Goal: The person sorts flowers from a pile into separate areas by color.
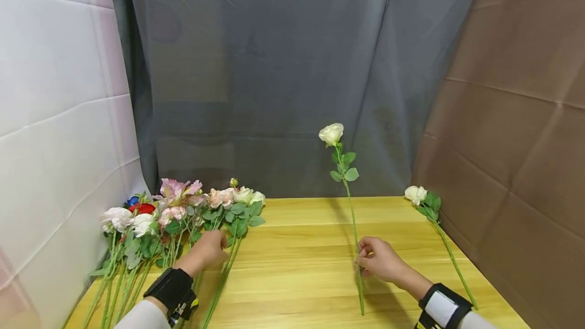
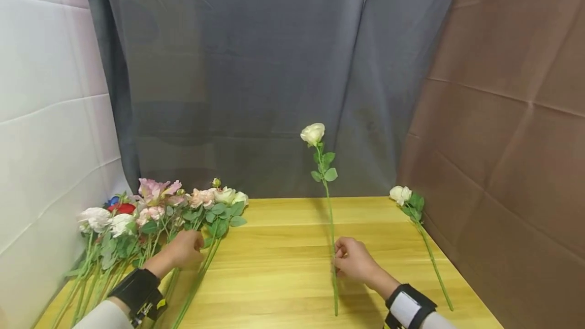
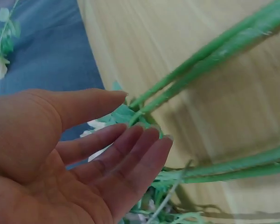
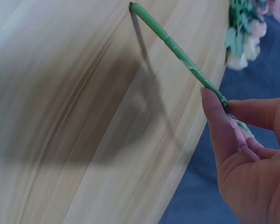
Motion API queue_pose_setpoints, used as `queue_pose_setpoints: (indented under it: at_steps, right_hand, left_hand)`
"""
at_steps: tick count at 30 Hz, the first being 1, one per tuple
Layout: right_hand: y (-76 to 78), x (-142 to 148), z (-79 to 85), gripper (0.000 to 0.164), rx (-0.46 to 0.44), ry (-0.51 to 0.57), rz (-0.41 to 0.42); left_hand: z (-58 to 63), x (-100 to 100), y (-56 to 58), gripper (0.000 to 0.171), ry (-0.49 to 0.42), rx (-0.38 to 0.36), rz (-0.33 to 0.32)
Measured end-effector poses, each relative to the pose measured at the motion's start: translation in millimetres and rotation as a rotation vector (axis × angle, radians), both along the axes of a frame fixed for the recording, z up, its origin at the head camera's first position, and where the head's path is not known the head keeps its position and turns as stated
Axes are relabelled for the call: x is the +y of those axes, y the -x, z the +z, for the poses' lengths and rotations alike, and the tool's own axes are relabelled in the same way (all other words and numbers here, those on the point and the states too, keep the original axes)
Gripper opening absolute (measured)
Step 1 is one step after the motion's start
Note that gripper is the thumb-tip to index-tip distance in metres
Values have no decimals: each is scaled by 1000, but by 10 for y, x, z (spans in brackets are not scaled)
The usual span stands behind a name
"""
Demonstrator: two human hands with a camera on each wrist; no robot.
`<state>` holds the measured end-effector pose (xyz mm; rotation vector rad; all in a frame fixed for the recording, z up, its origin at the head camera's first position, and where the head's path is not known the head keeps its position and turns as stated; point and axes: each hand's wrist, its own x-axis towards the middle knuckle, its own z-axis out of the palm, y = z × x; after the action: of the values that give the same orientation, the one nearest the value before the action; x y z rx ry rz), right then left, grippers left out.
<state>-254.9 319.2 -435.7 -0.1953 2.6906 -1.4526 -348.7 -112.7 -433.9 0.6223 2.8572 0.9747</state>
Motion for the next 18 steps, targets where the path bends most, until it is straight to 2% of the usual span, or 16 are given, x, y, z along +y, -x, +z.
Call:
queue_pose_setpoints:
  at_steps: [6, 8, 13, 18]
  right_hand:
    - [-169, 433, 37, 13, -15, -76, -82]
    - [-224, 557, 50, 13, -28, -99, -111]
    - [-366, 913, 68, 13, -90, -135, -179]
    - [-524, 1329, 62, 11, -126, -182, -251]
  left_hand:
    - [-63, 87, -64, 53, 13, -10, -57]
    - [-89, 127, -75, 54, 42, -1, -42]
    - [-143, 158, -81, 45, 108, 29, 45]
    - [-237, 134, -66, 48, 95, -13, 42]
